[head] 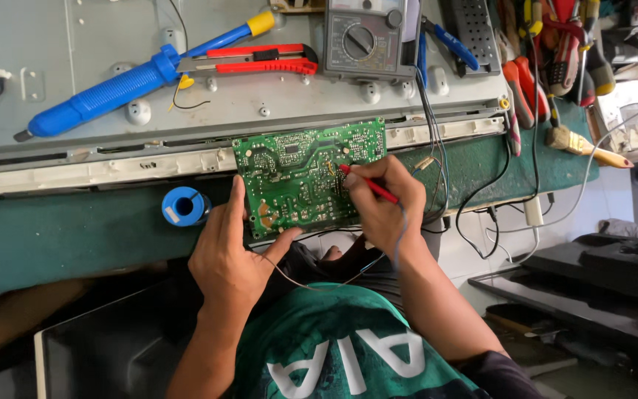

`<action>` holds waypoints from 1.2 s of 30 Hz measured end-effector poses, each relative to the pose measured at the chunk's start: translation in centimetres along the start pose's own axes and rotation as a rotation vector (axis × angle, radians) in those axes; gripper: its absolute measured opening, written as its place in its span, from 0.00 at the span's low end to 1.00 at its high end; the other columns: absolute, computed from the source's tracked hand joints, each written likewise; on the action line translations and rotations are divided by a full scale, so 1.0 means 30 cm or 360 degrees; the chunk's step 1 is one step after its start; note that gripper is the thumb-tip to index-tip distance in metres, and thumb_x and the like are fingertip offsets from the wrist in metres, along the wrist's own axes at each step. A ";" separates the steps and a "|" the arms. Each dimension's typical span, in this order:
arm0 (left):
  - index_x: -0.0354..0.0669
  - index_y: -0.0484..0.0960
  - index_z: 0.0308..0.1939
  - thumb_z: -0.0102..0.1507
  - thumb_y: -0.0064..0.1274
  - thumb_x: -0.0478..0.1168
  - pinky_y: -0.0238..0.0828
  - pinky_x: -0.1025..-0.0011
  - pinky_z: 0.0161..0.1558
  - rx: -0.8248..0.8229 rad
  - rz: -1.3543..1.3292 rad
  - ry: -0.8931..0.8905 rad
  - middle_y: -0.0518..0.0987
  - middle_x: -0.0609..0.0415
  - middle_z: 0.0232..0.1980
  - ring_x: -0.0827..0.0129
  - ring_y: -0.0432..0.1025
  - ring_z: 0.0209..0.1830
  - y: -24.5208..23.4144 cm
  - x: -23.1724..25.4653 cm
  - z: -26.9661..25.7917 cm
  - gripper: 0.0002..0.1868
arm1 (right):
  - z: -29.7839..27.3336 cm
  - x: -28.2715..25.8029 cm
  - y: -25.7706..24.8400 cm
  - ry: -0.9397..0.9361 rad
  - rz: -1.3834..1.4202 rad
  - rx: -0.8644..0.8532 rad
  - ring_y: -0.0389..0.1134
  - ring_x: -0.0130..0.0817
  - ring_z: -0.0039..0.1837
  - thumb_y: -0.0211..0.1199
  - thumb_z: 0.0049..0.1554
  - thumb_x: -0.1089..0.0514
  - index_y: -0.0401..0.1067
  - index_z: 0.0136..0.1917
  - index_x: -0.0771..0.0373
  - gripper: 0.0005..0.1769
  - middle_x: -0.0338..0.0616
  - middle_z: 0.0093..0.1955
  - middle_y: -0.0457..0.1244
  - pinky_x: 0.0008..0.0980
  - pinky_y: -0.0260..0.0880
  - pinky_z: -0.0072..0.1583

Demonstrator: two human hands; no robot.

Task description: The person uses a multimeter to test various points on a green circuit board. They then flip the board over to inspect the other side before using a soldering iron and solder wire to work on specific components on the board.

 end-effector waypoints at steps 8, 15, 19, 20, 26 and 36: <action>0.40 0.71 0.78 0.61 0.74 0.68 0.77 0.65 0.43 -0.0001 0.0005 -0.0002 0.81 0.55 0.48 0.62 0.80 0.46 0.000 -0.004 -0.007 0.53 | 0.022 -0.006 0.003 0.0156 -0.0014 -0.0086 0.59 0.20 0.38 0.71 0.58 0.61 0.77 0.42 0.59 0.04 0.34 0.37 0.68 0.24 0.60 0.42; 0.40 0.71 0.79 0.61 0.73 0.68 0.77 0.61 0.45 -0.0028 -0.0030 -0.0038 0.80 0.55 0.48 0.59 0.79 0.46 0.007 -0.010 -0.006 0.53 | 0.032 -0.029 0.016 0.0202 0.0002 -0.0177 0.64 0.19 0.41 0.71 0.55 0.63 0.78 0.41 0.60 0.03 0.41 0.44 0.75 0.22 0.65 0.44; 0.39 0.71 0.79 0.63 0.72 0.66 0.77 0.64 0.45 -0.0039 -0.0023 0.0014 0.81 0.54 0.49 0.61 0.80 0.47 0.006 0.000 0.001 0.51 | 0.063 -0.040 -0.011 0.0190 -0.0168 -0.0119 0.64 0.21 0.39 0.71 0.53 0.61 0.80 0.41 0.57 0.01 0.35 0.38 0.72 0.24 0.65 0.44; 0.39 0.71 0.79 0.63 0.71 0.67 0.77 0.63 0.44 -0.0032 -0.0023 0.0002 0.81 0.54 0.48 0.61 0.80 0.47 0.005 0.000 0.001 0.51 | 0.069 -0.039 -0.004 0.0198 -0.0172 -0.0186 0.65 0.21 0.40 0.71 0.54 0.61 0.80 0.41 0.56 0.01 0.34 0.38 0.71 0.24 0.66 0.45; 0.38 0.70 0.79 0.62 0.72 0.66 0.76 0.63 0.45 -0.0045 -0.0074 -0.0023 0.80 0.55 0.47 0.61 0.78 0.45 0.003 -0.001 0.003 0.52 | 0.093 -0.057 -0.006 0.0139 -0.0201 -0.0280 0.64 0.21 0.39 0.67 0.53 0.61 0.81 0.41 0.55 0.03 0.32 0.37 0.71 0.24 0.65 0.44; 0.39 0.71 0.79 0.63 0.72 0.67 0.76 0.64 0.44 -0.0020 -0.0035 -0.0013 0.80 0.56 0.48 0.63 0.78 0.45 0.003 -0.002 -0.003 0.52 | 0.090 -0.060 -0.004 0.0035 -0.0175 -0.0259 0.66 0.22 0.39 0.69 0.55 0.62 0.81 0.42 0.56 0.03 0.34 0.37 0.71 0.24 0.66 0.44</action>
Point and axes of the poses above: each hand's wrist, its own z-axis towards the middle knuckle, its own y-axis out of the palm, x = y × z, the point moved 8 cm from there along z, towards the middle knuckle
